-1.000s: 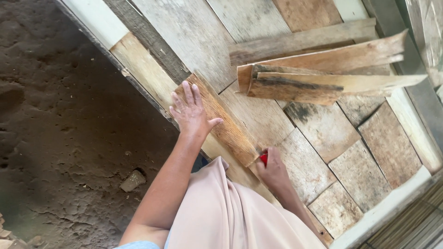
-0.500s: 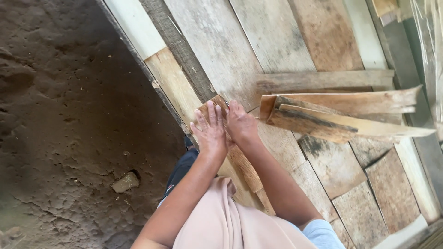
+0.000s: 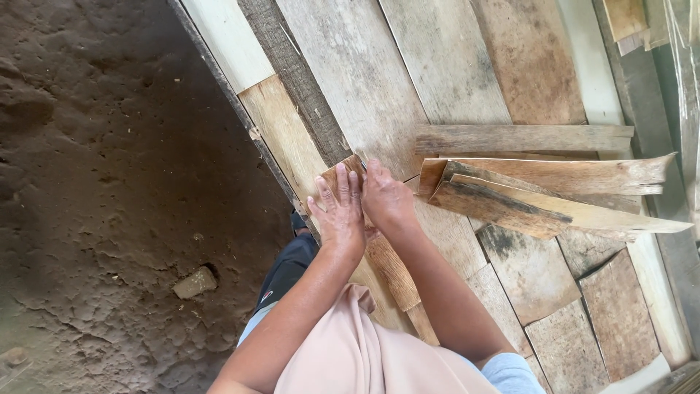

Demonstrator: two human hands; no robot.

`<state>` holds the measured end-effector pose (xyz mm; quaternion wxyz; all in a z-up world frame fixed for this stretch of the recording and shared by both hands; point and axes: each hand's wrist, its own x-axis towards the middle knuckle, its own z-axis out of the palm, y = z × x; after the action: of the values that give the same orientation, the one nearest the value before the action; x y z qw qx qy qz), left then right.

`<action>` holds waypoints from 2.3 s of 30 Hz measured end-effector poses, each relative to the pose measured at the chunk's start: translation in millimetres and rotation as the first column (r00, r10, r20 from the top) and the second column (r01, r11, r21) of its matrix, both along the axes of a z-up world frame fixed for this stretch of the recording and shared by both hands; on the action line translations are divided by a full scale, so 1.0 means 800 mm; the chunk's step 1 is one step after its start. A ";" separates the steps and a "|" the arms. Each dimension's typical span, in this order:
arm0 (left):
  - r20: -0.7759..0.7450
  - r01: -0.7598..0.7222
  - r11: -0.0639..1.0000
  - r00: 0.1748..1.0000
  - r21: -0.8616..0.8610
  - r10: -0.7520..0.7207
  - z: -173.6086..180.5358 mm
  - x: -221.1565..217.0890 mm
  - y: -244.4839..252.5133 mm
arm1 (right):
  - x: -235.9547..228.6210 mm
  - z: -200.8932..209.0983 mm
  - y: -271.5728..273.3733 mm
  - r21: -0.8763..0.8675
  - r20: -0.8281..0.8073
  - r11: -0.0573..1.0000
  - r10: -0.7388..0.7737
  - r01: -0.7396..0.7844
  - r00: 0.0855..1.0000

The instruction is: The person uses a red utility knife to score and split thin wooden planks on a wooden workbench. They repeatedly score the wood along its length, then break the planks into smaller pieces by hand, placing the split pieces aside.

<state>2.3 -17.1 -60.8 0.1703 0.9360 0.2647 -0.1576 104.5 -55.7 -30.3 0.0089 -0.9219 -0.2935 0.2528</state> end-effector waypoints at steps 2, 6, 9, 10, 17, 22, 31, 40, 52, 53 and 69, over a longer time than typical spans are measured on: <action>0.001 0.003 1.000 1.000 -0.019 -0.003 0.006 0.000 0.004 | 0.000 0.001 0.001 -0.001 -0.004 1.000 -0.003 0.003 1.000; 0.033 0.012 0.998 0.999 -0.058 -0.010 0.021 -0.005 0.012 | 0.002 0.001 0.000 0.033 -0.046 0.999 -0.031 0.032 0.998; 0.046 0.016 0.999 0.999 -0.048 -0.014 0.021 -0.006 0.011 | 0.004 -0.001 -0.003 0.035 -0.055 0.999 -0.040 0.042 0.998; 0.047 0.016 0.999 0.999 -0.047 -0.014 0.021 -0.007 0.011 | 0.003 -0.001 -0.003 0.035 -0.054 0.998 -0.040 0.042 0.998; 0.057 0.023 1.000 0.998 0.006 -0.024 0.022 -0.010 0.009 | -0.002 -0.001 -0.016 0.171 -0.012 0.985 -0.029 0.031 1.000; 0.066 0.030 0.999 0.997 0.018 -0.031 0.021 -0.010 0.010 | -0.001 -0.003 -0.022 0.248 0.039 0.968 0.025 -0.034 0.999; 0.072 0.029 0.999 0.997 0.026 -0.030 0.023 -0.010 0.010 | -0.001 -0.002 -0.022 0.209 0.049 0.976 0.048 -0.057 0.998; 0.010 0.033 0.999 0.999 -0.042 -0.033 0.017 -0.006 0.010 | -0.006 -0.023 -0.013 0.117 -0.008 0.989 -0.087 0.087 0.996; -0.006 -0.025 0.997 1.000 -0.074 0.025 0.012 0.001 0.004 | -0.001 0.020 0.011 -0.016 -0.024 1.000 -0.019 0.019 1.000; 0.014 -0.050 0.997 0.999 -0.050 0.051 0.010 0.001 0.002 | -0.002 0.028 0.016 -0.045 -0.036 0.999 -0.017 0.015 0.999; -0.100 -0.036 0.995 0.995 -0.095 0.026 0.018 0.011 0.004 | -0.003 0.044 -0.012 -0.184 -0.182 0.982 -0.063 0.029 0.981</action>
<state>10.8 -13.7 -46.2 0.2046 0.9136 0.2792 -0.2134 102.1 -65.4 4.8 -0.0415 -0.8977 -0.2456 0.3634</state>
